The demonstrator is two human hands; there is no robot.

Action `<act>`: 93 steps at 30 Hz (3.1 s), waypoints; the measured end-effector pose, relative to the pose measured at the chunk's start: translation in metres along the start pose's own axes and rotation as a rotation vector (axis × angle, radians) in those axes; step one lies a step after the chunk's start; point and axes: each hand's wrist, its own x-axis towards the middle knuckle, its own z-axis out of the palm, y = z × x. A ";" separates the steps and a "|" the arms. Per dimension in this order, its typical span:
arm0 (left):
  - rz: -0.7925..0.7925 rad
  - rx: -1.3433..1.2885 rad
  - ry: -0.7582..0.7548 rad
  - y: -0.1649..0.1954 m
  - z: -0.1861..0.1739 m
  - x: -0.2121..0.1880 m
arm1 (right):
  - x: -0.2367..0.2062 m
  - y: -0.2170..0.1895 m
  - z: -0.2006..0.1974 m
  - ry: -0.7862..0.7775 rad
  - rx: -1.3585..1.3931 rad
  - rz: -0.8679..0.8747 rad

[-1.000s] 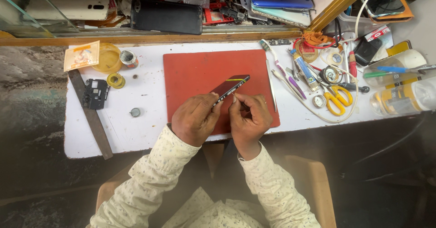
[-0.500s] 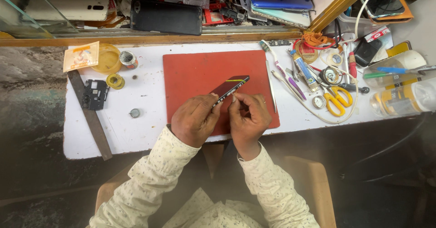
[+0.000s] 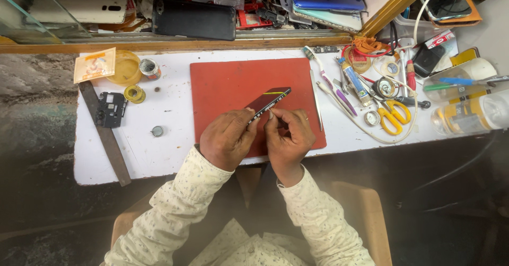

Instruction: The person pries open a smartphone on a red mat using a thin metal tool, works on the internal components, then aligns the screen assembly and presses along its edges to close the phone.

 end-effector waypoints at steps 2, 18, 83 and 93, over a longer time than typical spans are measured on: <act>0.004 0.013 0.011 0.000 0.000 0.000 | 0.000 0.000 0.001 0.021 -0.008 0.016; 0.007 0.004 0.005 -0.001 0.000 0.000 | 0.001 0.000 0.000 0.017 -0.004 -0.042; 0.028 0.030 0.022 -0.001 0.001 0.000 | 0.001 0.001 -0.001 -0.002 0.004 -0.031; 0.005 0.017 0.008 -0.002 0.000 -0.001 | 0.001 0.001 0.000 0.017 -0.012 -0.069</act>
